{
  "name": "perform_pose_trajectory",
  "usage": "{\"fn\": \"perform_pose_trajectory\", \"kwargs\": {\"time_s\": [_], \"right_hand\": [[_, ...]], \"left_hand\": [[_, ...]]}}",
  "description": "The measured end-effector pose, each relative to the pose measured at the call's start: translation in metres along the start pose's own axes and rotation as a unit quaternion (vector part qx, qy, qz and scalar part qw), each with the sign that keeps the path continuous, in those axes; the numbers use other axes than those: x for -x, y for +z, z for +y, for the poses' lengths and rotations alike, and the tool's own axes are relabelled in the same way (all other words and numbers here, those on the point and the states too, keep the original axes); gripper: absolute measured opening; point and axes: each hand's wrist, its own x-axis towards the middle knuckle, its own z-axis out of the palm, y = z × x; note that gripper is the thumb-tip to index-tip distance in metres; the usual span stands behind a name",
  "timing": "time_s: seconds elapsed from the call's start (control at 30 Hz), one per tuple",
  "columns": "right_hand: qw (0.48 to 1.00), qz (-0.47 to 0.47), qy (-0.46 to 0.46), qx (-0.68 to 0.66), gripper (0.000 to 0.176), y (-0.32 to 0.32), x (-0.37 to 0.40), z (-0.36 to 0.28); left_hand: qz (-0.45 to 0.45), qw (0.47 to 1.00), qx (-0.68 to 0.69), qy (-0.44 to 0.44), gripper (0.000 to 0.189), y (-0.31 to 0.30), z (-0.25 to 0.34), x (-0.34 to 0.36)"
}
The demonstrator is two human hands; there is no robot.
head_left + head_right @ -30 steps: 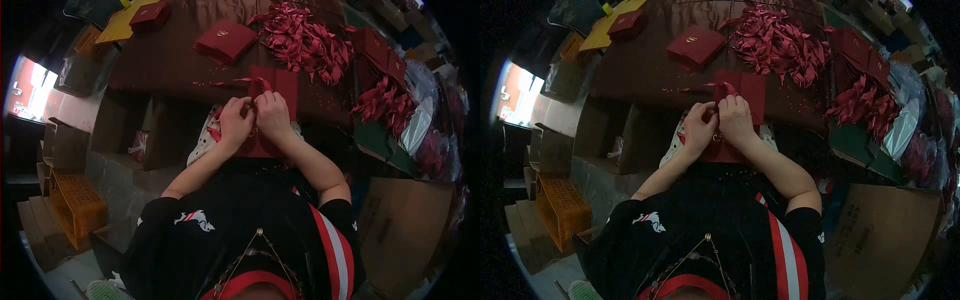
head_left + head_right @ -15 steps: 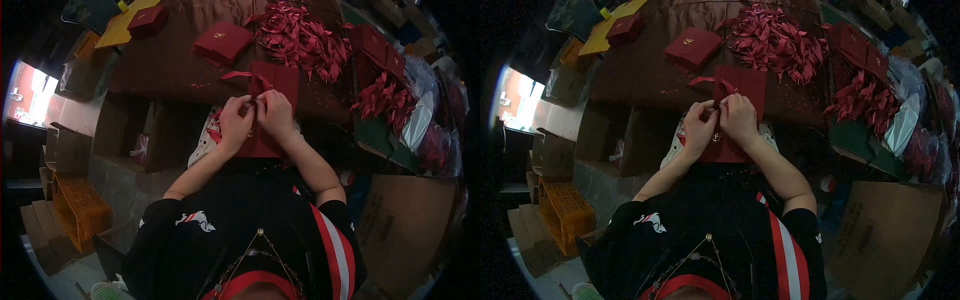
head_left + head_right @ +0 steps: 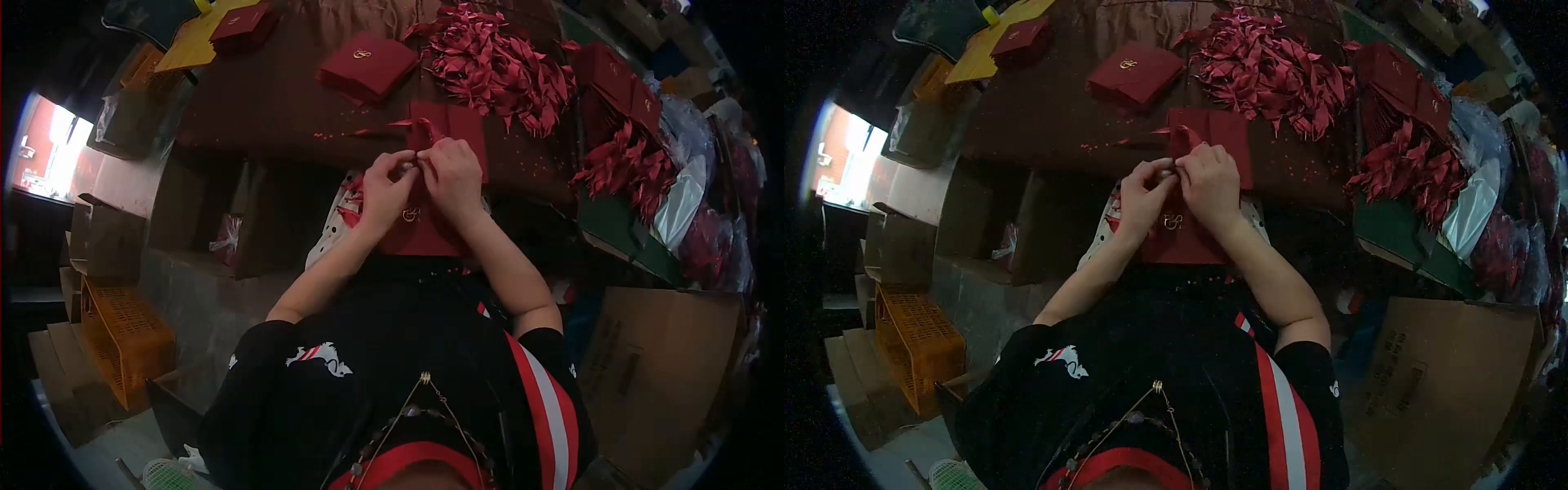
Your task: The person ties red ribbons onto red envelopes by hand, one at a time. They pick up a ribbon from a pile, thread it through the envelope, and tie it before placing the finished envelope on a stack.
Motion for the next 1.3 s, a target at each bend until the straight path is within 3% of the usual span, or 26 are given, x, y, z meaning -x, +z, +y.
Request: {"fn": "perform_pose_trajectory", "kwargs": {"time_s": [0.07, 0.17, 0.2, 0.27, 0.47, 0.53, 0.57, 0.67, 0.73, 0.8, 0.87, 0.97, 1.03, 1.07, 1.13, 1.17, 1.3], "right_hand": [[1.0, -0.001, 0.02, 0.003, 0.01, -0.008, -0.003, 0.001], [0.997, -0.017, 0.071, -0.017, 0.008, -0.009, 0.003, 0.007], [0.996, -0.024, 0.085, -0.024, 0.008, -0.006, 0.005, 0.009], [0.994, -0.029, 0.098, -0.029, 0.009, -0.003, 0.005, 0.015], [0.984, -0.048, 0.126, -0.118, 0.012, -0.002, 0.005, 0.022], [0.957, -0.07, 0.172, -0.221, 0.023, -0.005, 0.004, 0.028], [0.957, -0.071, 0.172, -0.221, 0.023, -0.007, 0.004, 0.031], [0.955, -0.093, 0.162, -0.231, 0.056, -0.009, 0.003, 0.044], [0.948, -0.093, 0.197, -0.23, 0.056, -0.015, 0.0, 0.042], [0.96, -0.078, 0.206, -0.174, 0.055, -0.016, 0.001, 0.049], [0.958, -0.071, 0.214, -0.176, 0.055, -0.021, 0.001, 0.054], [0.949, -0.083, 0.237, -0.19, 0.054, -0.012, 0.001, 0.057], [0.971, -0.076, 0.176, -0.14, 0.051, -0.01, 0.0, 0.055], [0.972, -0.074, 0.173, -0.139, 0.051, -0.01, -0.002, 0.055], [0.938, -0.069, 0.256, -0.224, 0.046, -0.014, -0.003, 0.049], [0.938, -0.07, 0.255, -0.222, 0.046, -0.014, -0.002, 0.051], [0.92, -0.058, 0.274, -0.275, 0.04, -0.007, 0.0, 0.058]], "left_hand": [[-0.036, 0.998, 0.045, -0.028, 0.032, -0.007, -0.012, -0.007], [-0.06, 0.978, -0.196, 0.033, 0.027, -0.014, 0.001, -0.011], [-0.058, 0.978, -0.196, 0.033, 0.027, -0.011, -0.001, -0.011], [-0.047, 0.959, -0.254, 0.119, 0.029, -0.006, -0.007, -0.012], [-0.09, 0.972, -0.213, 0.052, 0.019, -0.004, 0.004, -0.027], [-0.087, 0.97, -0.221, 0.054, 0.017, -0.002, 0.01, -0.032], [-0.089, 0.967, -0.218, 0.099, 0.014, -0.003, 0.01, -0.035], [-0.093, 0.946, -0.255, 0.177, 0.01, -0.007, 0.014, -0.041], [-0.107, 0.911, -0.343, 0.203, 0.007, -0.013, 0.01, -0.043], [-0.051, 0.901, -0.373, 0.217, 0.004, -0.035, -0.005, -0.047], [-0.003, 0.897, -0.408, 0.167, 0.005, -0.071, -0.009, -0.051], [-0.018, 0.897, -0.418, 0.139, 0.006, -0.099, -0.01, -0.045], [0.037, 0.894, -0.407, 0.183, 0.006, -0.096, -0.005, -0.039], [0.033, 0.901, -0.409, 0.144, 0.02, -0.097, -0.005, -0.039], [0.08, 0.9, -0.387, 0.184, 0.039, -0.086, 0.015, -0.04], [0.04, 0.914, -0.357, 0.188, 0.053, -0.081, 0.019, -0.039], [-0.076, 0.891, -0.339, 0.293, 0.06, -0.046, 0.028, -0.032]]}}
